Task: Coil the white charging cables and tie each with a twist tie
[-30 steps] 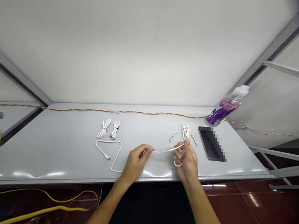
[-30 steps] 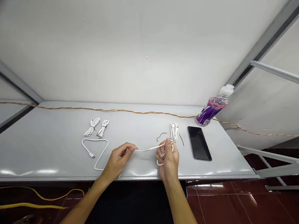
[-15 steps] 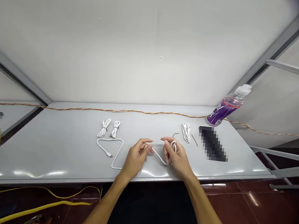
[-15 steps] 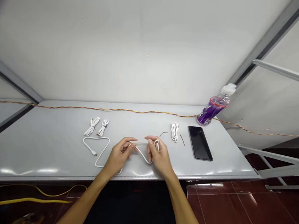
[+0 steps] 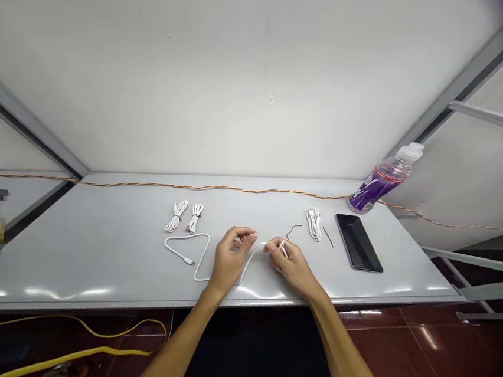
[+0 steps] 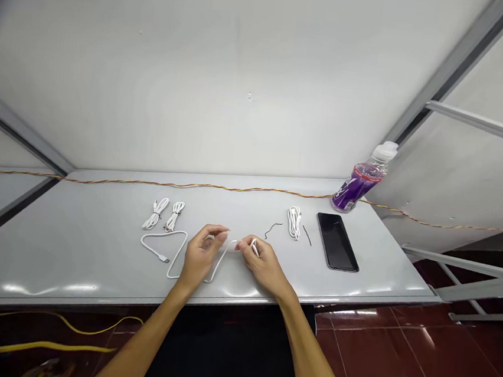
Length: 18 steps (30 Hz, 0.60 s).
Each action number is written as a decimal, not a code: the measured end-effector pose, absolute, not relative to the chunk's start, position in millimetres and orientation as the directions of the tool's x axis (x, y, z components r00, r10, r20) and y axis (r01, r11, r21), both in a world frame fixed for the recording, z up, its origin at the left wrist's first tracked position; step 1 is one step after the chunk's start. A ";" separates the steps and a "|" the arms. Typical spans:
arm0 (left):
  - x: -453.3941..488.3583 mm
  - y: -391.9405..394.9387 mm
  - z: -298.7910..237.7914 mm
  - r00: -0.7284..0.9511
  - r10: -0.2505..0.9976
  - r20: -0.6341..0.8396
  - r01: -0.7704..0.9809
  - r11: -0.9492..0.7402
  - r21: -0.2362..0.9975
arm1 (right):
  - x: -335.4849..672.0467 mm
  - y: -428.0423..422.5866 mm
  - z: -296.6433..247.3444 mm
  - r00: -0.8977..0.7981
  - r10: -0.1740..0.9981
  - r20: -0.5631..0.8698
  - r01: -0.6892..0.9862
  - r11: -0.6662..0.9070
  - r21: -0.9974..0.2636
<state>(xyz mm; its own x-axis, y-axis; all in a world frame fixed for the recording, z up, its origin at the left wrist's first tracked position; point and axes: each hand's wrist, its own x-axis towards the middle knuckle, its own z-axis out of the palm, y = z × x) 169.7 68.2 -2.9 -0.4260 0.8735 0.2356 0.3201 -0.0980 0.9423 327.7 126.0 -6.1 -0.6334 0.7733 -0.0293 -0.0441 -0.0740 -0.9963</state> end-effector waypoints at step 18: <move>146.9 47.2 0.4 0.120 0.954 0.274 0.718 -0.274 0.640 | 304.9 121.6 -9.1 -0.344 0.939 0.026 -0.287 -0.079 -0.955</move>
<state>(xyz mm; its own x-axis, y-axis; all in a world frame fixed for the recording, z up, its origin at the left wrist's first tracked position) 146.9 47.2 0.4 0.1203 0.9543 0.2736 0.7179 -0.2740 0.6400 304.9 121.6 -9.1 -0.3442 0.9385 0.0260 -0.2875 -0.0790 -0.9545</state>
